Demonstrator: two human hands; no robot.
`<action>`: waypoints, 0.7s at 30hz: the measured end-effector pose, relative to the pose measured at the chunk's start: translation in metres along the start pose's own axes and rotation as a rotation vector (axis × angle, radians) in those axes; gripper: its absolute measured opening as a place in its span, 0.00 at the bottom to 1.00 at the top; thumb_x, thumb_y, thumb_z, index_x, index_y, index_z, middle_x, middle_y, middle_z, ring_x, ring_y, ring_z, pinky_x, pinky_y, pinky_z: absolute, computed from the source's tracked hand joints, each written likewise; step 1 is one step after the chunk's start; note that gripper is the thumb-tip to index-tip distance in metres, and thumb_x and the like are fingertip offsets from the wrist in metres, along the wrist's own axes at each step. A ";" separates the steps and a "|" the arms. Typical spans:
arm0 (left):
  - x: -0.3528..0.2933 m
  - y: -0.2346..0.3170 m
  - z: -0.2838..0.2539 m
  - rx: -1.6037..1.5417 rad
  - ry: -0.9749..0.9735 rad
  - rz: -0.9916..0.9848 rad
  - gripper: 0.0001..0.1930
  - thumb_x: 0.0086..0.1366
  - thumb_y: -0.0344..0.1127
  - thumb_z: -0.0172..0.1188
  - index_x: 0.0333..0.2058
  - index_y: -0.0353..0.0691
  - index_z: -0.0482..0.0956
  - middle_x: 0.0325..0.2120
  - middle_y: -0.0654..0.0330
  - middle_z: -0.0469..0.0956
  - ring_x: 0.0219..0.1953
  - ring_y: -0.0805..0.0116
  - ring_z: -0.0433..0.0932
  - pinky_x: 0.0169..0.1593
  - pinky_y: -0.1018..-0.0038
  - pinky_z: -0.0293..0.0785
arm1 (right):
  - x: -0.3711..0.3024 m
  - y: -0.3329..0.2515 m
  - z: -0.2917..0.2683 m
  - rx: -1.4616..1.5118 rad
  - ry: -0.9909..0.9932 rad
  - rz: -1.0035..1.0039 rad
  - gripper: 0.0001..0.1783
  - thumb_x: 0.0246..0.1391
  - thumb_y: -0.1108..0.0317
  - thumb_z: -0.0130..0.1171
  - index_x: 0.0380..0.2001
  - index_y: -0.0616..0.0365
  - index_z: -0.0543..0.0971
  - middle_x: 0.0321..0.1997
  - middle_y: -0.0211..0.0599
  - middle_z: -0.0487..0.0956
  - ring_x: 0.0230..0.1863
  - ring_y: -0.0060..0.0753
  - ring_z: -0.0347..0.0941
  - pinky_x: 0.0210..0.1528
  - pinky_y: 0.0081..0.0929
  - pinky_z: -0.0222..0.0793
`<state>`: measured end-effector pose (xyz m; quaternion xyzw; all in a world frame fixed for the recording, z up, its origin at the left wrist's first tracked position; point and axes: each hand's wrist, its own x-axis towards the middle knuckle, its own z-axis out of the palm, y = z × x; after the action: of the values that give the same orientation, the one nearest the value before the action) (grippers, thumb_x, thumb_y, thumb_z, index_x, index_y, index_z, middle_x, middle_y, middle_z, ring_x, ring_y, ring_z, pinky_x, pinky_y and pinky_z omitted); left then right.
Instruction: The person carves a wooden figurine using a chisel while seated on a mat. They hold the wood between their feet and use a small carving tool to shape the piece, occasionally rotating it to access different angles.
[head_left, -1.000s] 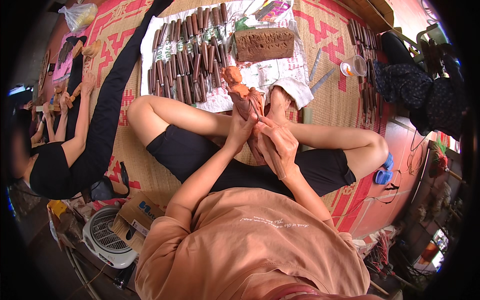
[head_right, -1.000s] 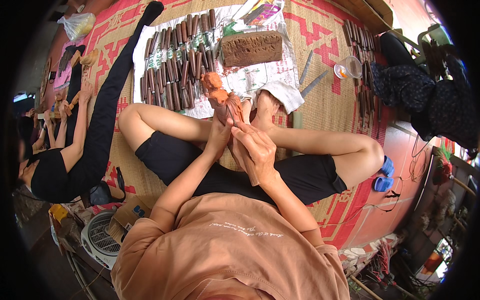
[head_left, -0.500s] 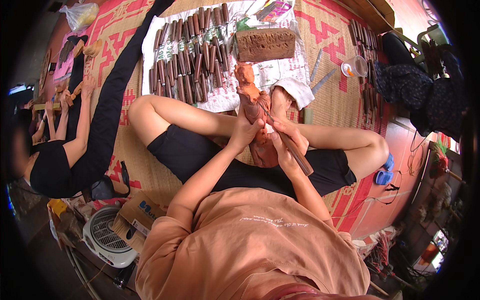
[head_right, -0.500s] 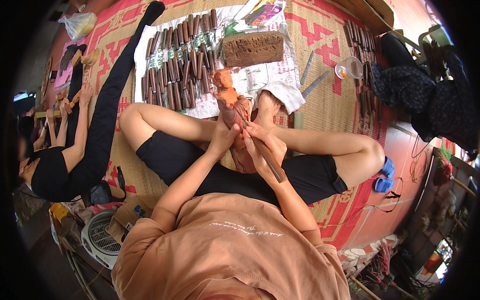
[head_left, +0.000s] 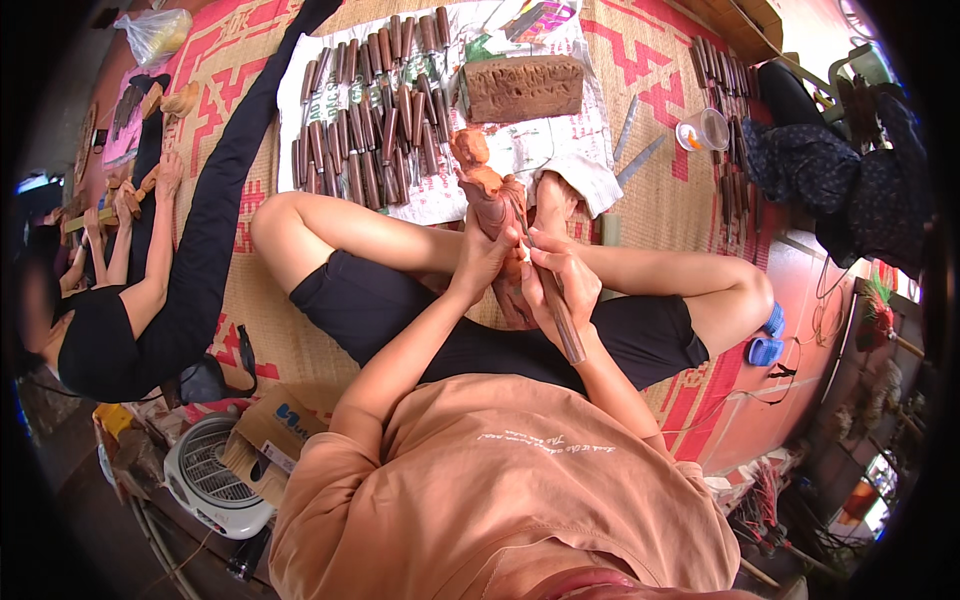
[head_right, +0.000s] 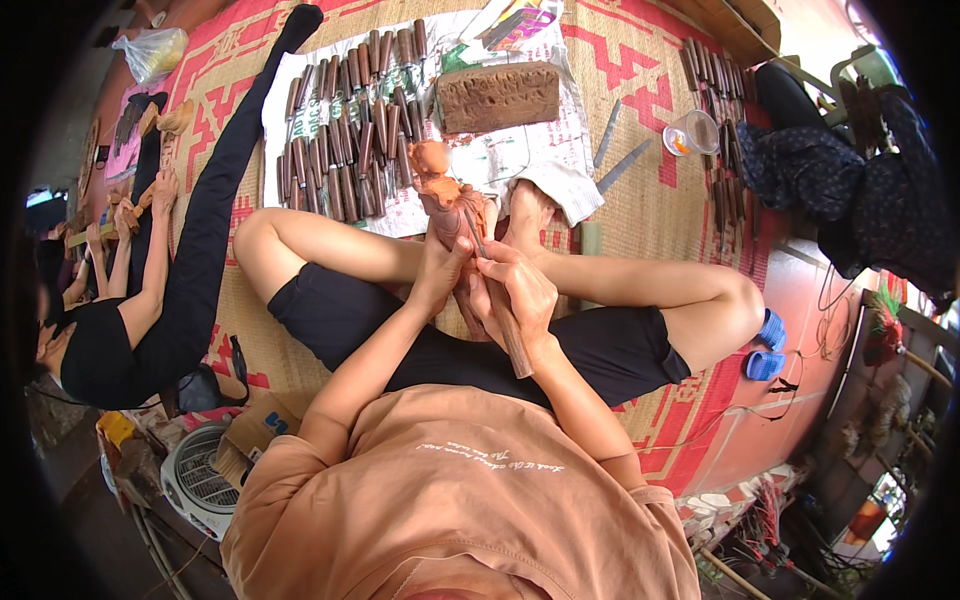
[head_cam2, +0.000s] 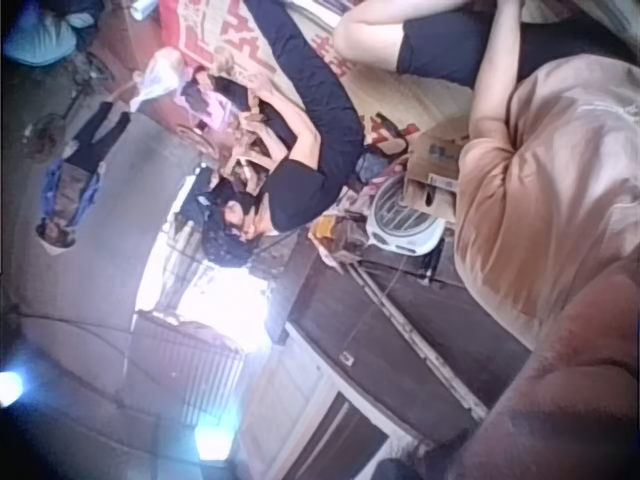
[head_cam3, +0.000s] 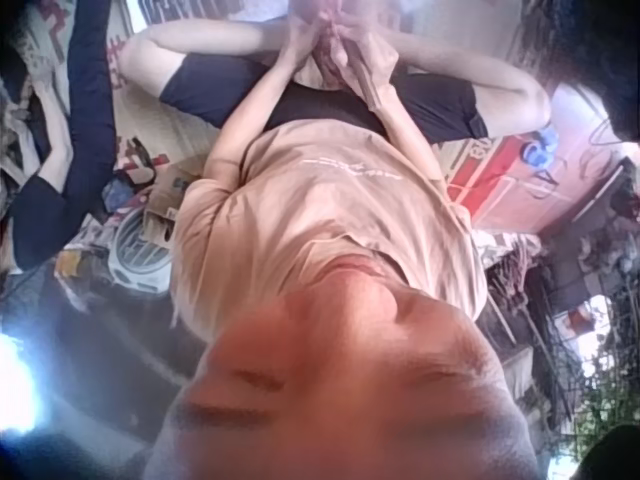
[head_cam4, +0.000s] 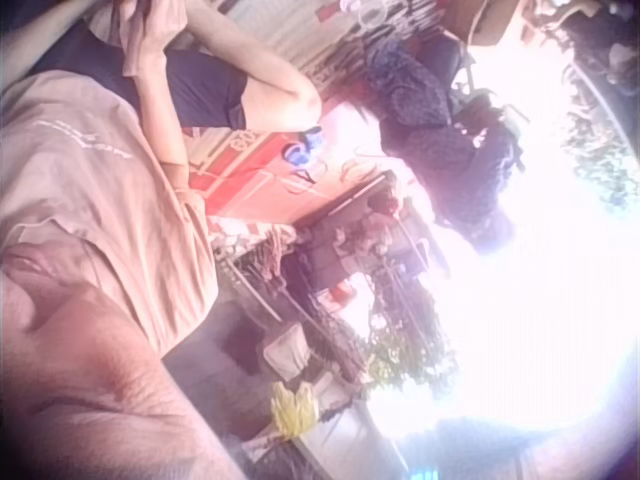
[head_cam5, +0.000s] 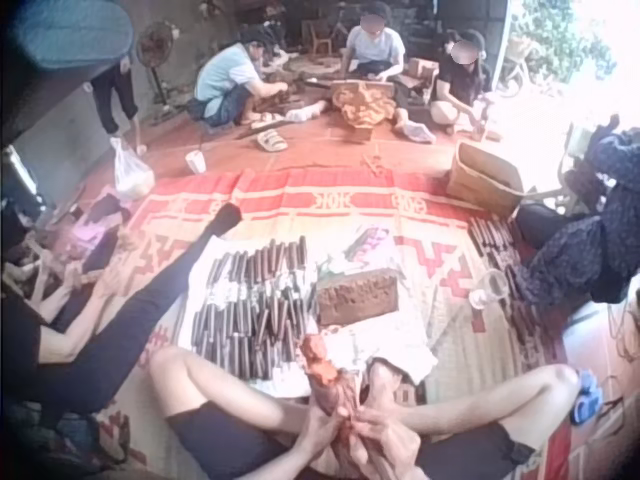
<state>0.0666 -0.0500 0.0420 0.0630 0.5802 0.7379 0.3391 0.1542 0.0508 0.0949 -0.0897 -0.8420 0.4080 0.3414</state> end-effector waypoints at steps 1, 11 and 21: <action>0.000 -0.002 -0.001 0.011 0.006 0.006 0.49 0.51 0.66 0.66 0.58 0.35 0.56 0.50 0.53 0.68 0.55 0.65 0.69 0.57 0.69 0.67 | 0.001 -0.001 0.000 -0.014 -0.026 -0.005 0.12 0.44 0.80 0.65 0.32 0.63 0.74 0.38 0.54 0.81 0.38 0.45 0.82 0.39 0.31 0.77; 0.003 -0.022 -0.007 0.078 0.037 0.084 0.47 0.55 0.63 0.65 0.59 0.32 0.55 0.53 0.51 0.67 0.58 0.62 0.66 0.60 0.67 0.62 | 0.007 -0.005 0.002 -0.030 -0.044 -0.032 0.14 0.39 0.81 0.66 0.32 0.61 0.75 0.35 0.47 0.80 0.39 0.46 0.80 0.41 0.33 0.77; 0.001 -0.015 -0.005 0.126 0.049 0.079 0.46 0.58 0.59 0.64 0.60 0.30 0.53 0.53 0.48 0.67 0.56 0.61 0.67 0.59 0.67 0.63 | 0.009 -0.018 0.004 -0.117 -0.083 -0.012 0.11 0.40 0.82 0.65 0.30 0.62 0.76 0.34 0.45 0.79 0.35 0.43 0.80 0.38 0.30 0.76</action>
<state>0.0698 -0.0520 0.0261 0.0890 0.6307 0.7140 0.2908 0.1476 0.0403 0.1113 -0.0876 -0.8782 0.3596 0.3029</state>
